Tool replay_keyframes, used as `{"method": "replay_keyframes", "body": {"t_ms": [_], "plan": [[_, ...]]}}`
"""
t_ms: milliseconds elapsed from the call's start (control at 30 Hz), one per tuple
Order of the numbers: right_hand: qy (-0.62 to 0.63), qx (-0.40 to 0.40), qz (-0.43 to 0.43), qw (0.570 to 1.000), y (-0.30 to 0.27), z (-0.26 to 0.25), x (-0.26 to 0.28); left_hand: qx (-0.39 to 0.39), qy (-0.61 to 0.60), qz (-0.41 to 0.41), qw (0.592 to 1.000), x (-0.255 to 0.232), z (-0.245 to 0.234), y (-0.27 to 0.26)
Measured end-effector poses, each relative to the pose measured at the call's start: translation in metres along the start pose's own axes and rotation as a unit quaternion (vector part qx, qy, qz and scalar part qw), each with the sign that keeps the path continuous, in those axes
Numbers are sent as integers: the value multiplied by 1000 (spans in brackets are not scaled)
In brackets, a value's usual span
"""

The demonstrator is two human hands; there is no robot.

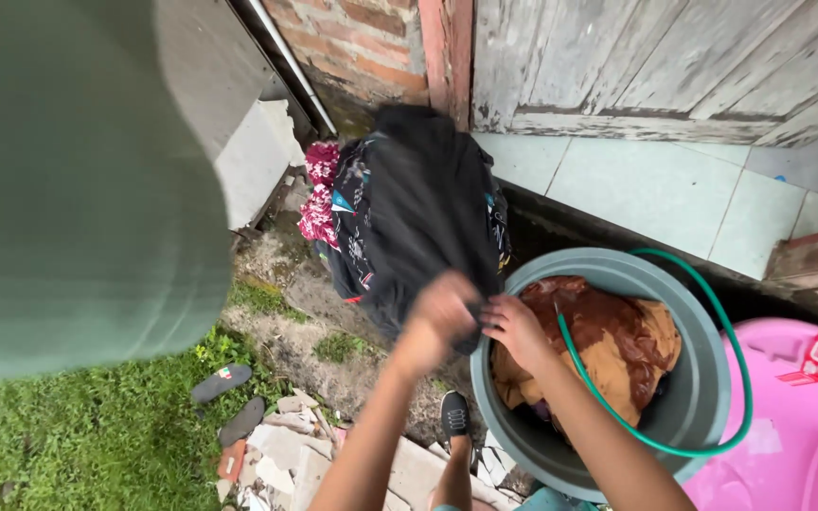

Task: Wash several pieces of clothing by hand in a bucket outside.

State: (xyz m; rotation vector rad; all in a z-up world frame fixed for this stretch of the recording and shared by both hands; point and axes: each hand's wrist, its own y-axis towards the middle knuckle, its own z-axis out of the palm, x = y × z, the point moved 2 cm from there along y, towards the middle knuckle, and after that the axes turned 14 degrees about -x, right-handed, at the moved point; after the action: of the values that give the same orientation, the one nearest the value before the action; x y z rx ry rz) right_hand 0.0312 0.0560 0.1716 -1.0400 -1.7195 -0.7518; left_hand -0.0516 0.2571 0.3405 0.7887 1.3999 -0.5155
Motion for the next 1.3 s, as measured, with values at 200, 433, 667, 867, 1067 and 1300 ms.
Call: {"method": "replay_keyframes", "body": {"t_ms": [200,433,667,867,1067,1300], "plan": [[-13,37,-104,994,-8,-56,34,563,-241,-335,716,-22,40,-155],[-40,64,-213,974,-25,-184,121,280,-37,-169,944,-41,15,-49],[-78,90,-300,947,-39,-288,165,169,127,316,925,-108,149,34],[-105,113,-361,920,-18,-368,171,342,201,108,912,181,362,-69],[-123,142,-419,888,-20,-424,231,432,-110,-58,893,10,240,27],[-144,32,-310,939,-33,-395,459,388,5,90,917,-189,204,47]]}}
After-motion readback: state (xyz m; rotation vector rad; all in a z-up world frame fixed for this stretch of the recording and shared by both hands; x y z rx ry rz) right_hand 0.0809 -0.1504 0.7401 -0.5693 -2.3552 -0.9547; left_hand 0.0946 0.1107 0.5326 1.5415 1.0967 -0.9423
